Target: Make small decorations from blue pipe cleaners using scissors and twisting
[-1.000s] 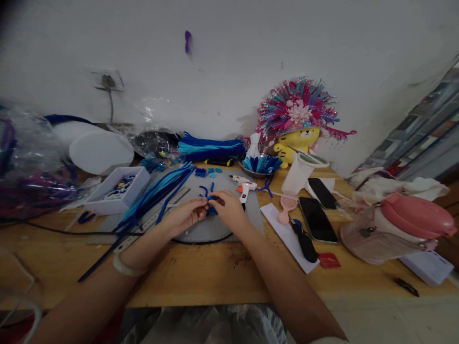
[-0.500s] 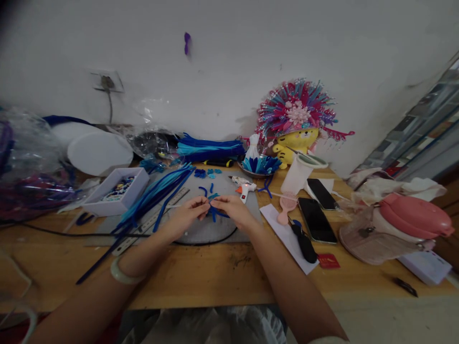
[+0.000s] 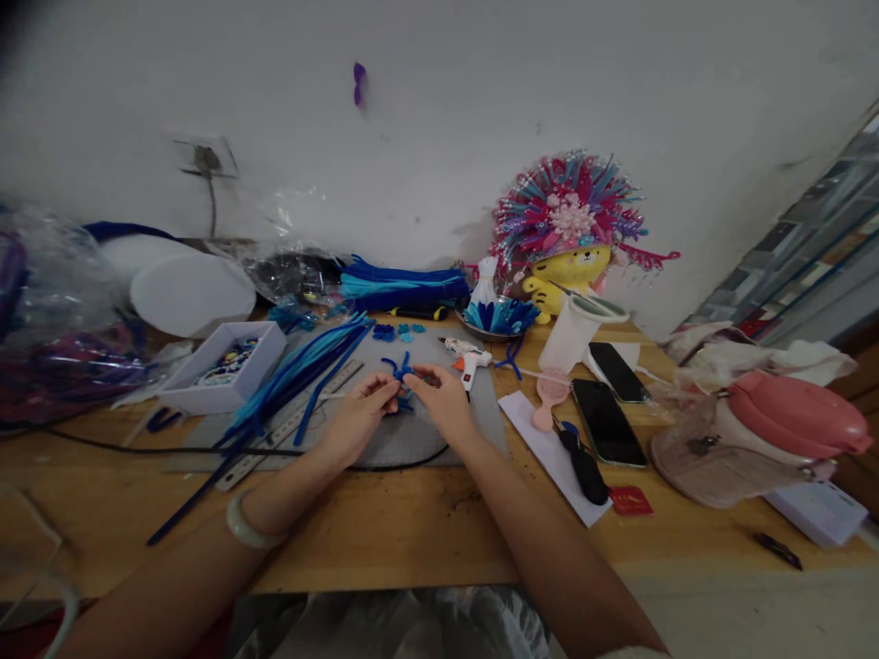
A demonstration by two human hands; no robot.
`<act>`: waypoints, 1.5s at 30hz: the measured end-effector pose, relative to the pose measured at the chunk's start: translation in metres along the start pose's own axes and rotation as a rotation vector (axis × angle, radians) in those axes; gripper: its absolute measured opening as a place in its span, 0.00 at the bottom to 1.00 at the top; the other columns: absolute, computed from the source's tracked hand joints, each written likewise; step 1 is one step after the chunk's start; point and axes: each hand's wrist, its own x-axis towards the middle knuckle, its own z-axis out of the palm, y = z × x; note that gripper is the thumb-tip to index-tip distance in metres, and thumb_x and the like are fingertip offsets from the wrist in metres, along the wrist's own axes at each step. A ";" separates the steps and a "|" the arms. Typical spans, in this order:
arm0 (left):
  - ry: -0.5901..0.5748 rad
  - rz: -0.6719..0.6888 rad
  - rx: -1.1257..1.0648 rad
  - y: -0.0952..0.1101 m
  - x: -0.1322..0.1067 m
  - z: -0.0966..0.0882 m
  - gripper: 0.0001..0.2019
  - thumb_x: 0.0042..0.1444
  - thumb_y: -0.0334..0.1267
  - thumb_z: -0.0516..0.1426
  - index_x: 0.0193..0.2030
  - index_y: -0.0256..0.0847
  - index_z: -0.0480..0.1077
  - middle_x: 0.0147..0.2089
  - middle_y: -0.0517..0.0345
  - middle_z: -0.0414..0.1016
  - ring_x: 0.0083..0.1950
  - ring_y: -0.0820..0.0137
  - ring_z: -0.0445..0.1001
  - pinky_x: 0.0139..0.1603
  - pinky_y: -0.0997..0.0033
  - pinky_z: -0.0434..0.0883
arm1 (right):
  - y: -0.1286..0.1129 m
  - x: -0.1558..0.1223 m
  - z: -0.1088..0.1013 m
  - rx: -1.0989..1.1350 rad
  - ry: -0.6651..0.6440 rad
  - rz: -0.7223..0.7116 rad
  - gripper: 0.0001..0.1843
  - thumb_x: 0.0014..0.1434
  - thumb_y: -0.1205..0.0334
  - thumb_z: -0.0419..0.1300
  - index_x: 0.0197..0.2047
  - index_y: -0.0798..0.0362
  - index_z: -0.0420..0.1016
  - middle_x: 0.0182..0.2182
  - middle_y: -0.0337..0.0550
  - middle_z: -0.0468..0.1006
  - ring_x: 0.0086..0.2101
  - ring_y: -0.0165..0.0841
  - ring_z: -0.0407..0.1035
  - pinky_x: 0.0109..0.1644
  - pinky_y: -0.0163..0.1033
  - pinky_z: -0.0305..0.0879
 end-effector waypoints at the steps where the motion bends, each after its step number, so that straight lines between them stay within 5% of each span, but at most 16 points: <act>1: 0.015 -0.005 -0.022 0.000 0.000 0.000 0.09 0.44 0.42 0.55 0.27 0.39 0.62 0.25 0.65 0.65 0.23 0.80 0.61 0.26 0.77 0.59 | 0.001 0.000 0.000 -0.028 0.001 -0.012 0.13 0.47 0.60 0.59 0.36 0.55 0.74 0.34 0.45 0.76 0.35 0.32 0.68 0.42 0.38 0.61; 6: -0.008 -0.037 0.043 -0.001 0.001 -0.003 0.06 0.45 0.39 0.54 0.26 0.39 0.60 0.23 0.66 0.62 0.23 0.78 0.61 0.26 0.77 0.58 | 0.003 0.001 -0.003 -0.245 0.000 -0.111 0.07 0.46 0.64 0.59 0.32 0.54 0.75 0.33 0.44 0.76 0.36 0.33 0.68 0.43 0.40 0.61; 12: -0.066 0.216 0.348 0.005 0.005 -0.012 0.08 0.46 0.36 0.54 0.34 0.40 0.62 0.28 0.64 0.61 0.29 0.76 0.61 0.31 0.76 0.60 | -0.001 0.002 -0.008 -0.329 -0.090 -0.177 0.07 0.48 0.64 0.58 0.32 0.54 0.75 0.32 0.44 0.77 0.35 0.33 0.69 0.41 0.39 0.62; 19: -0.107 0.291 0.576 0.014 0.004 -0.014 0.08 0.48 0.37 0.54 0.36 0.39 0.66 0.29 0.62 0.64 0.30 0.74 0.61 0.31 0.75 0.59 | -0.003 0.001 -0.009 -0.396 -0.162 -0.193 0.07 0.49 0.67 0.57 0.33 0.56 0.75 0.32 0.44 0.77 0.34 0.31 0.68 0.40 0.36 0.61; 26: -0.116 0.047 0.179 0.014 0.006 -0.014 0.03 0.45 0.33 0.55 0.29 0.37 0.65 0.21 0.66 0.62 0.22 0.78 0.60 0.24 0.77 0.58 | -0.002 -0.002 -0.004 -0.453 -0.153 -0.308 0.05 0.50 0.64 0.57 0.29 0.55 0.73 0.28 0.42 0.75 0.31 0.30 0.67 0.36 0.35 0.60; 36: -0.163 -0.419 -0.438 0.005 0.006 -0.014 0.04 0.42 0.29 0.58 0.22 0.33 0.65 0.19 0.65 0.59 0.19 0.83 0.57 0.22 0.82 0.58 | 0.002 -0.009 -0.008 -0.796 -0.082 -0.832 0.08 0.54 0.71 0.53 0.30 0.53 0.72 0.32 0.40 0.76 0.38 0.33 0.65 0.48 0.45 0.46; 41: -0.109 -0.125 -0.235 0.005 0.009 -0.015 0.05 0.43 0.33 0.58 0.26 0.35 0.66 0.22 0.65 0.62 0.21 0.82 0.59 0.22 0.82 0.57 | -0.001 -0.008 -0.006 -0.635 0.068 -0.597 0.08 0.52 0.60 0.56 0.26 0.54 0.70 0.28 0.42 0.73 0.34 0.33 0.64 0.41 0.40 0.52; 45: -0.067 0.010 0.004 0.009 0.008 -0.014 0.06 0.44 0.36 0.57 0.29 0.36 0.65 0.23 0.66 0.63 0.21 0.80 0.60 0.24 0.79 0.57 | -0.008 -0.006 -0.006 -0.359 -0.096 -0.164 0.18 0.54 0.52 0.51 0.19 0.54 0.65 0.17 0.36 0.65 0.22 0.27 0.59 0.27 0.34 0.52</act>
